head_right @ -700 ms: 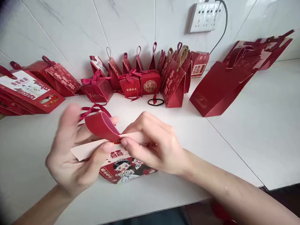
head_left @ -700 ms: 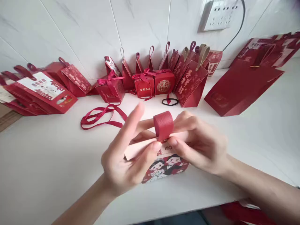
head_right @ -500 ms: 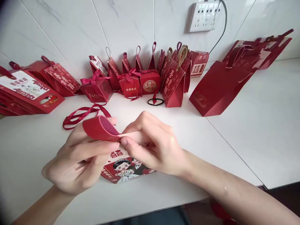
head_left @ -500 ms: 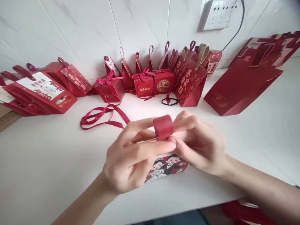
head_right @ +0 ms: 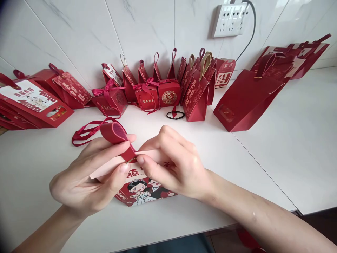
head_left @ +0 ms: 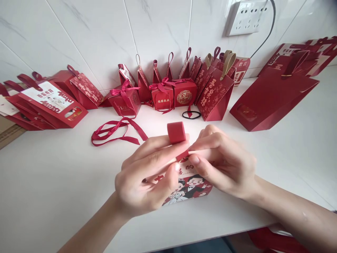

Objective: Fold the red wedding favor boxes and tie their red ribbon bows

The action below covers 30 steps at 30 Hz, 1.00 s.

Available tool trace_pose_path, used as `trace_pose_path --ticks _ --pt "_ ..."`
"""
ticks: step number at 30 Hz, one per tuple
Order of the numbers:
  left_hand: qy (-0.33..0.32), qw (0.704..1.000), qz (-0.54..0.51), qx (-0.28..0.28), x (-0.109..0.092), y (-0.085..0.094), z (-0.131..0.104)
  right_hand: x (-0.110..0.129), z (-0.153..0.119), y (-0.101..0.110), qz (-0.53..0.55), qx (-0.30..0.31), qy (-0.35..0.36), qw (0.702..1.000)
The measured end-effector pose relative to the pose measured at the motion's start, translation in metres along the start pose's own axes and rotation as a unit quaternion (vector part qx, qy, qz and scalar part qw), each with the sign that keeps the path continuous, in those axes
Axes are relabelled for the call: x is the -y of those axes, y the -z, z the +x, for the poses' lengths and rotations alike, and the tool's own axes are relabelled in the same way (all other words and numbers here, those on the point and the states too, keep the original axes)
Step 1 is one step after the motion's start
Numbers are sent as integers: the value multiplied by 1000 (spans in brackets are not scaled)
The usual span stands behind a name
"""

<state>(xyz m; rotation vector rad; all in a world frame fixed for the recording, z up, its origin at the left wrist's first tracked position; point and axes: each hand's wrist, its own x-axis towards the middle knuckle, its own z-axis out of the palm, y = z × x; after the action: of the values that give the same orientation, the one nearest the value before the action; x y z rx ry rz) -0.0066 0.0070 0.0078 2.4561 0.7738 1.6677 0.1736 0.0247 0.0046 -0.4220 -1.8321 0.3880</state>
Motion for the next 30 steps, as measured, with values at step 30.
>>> trace_pose_path --ticks 30 --pt "76 994 -83 -13 -4 -5 -1 2 1 3 0 28 -55 998"
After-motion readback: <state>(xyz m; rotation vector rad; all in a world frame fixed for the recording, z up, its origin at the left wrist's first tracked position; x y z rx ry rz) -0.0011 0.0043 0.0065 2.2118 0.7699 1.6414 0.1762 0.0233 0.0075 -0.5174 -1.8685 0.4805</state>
